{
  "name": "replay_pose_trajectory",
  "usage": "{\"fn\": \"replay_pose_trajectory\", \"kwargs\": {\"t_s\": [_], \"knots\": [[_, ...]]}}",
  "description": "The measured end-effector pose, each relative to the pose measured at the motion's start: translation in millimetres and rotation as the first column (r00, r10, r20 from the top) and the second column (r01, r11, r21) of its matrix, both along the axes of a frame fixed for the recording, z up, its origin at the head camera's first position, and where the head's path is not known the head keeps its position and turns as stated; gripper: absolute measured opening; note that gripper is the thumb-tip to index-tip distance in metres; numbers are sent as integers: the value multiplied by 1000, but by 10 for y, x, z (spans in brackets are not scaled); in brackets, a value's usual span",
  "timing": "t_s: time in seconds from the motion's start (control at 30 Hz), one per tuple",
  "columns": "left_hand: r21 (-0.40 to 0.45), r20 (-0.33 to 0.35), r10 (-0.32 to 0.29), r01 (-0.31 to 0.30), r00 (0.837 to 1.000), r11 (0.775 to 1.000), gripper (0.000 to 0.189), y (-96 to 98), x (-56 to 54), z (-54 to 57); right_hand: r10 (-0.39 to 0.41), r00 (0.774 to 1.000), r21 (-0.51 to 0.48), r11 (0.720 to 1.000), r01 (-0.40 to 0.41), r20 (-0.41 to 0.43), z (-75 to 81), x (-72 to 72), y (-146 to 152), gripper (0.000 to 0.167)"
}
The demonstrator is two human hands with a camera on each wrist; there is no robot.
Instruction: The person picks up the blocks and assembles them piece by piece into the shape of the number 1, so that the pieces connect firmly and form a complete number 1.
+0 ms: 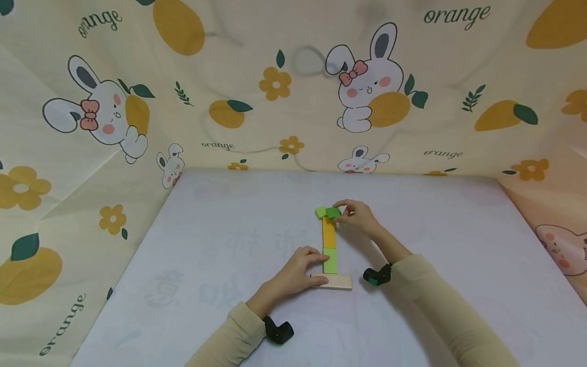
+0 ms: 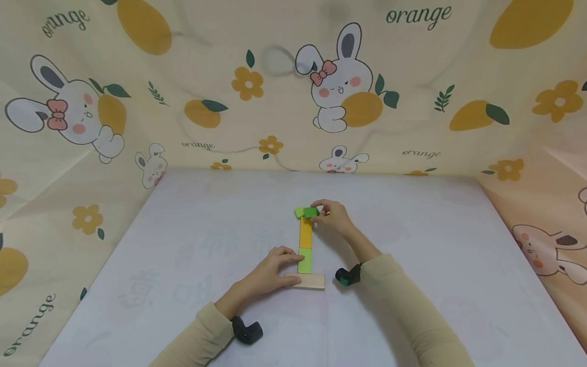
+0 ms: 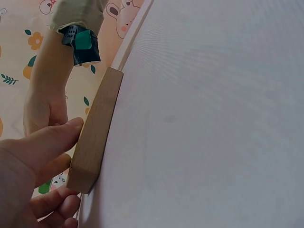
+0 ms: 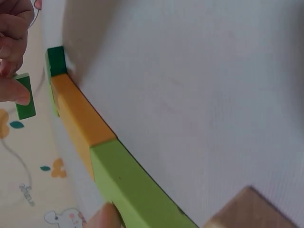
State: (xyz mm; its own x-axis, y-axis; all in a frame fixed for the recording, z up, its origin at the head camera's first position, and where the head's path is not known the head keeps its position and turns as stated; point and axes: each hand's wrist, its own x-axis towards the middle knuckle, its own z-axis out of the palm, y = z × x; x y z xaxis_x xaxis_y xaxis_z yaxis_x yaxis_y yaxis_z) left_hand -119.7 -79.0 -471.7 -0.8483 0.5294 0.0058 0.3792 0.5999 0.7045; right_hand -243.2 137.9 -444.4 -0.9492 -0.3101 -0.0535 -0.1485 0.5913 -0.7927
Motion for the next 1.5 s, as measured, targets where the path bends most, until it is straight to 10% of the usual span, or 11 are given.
{"fn": "replay_pose_trajectory", "kwargs": {"t_s": [1.5], "knots": [[-19, 15, 1, -1, 1000, 1000, 50, 11, 1, 33, 124, 992, 152, 980, -128, 36, -89, -117, -456, 36]]}}
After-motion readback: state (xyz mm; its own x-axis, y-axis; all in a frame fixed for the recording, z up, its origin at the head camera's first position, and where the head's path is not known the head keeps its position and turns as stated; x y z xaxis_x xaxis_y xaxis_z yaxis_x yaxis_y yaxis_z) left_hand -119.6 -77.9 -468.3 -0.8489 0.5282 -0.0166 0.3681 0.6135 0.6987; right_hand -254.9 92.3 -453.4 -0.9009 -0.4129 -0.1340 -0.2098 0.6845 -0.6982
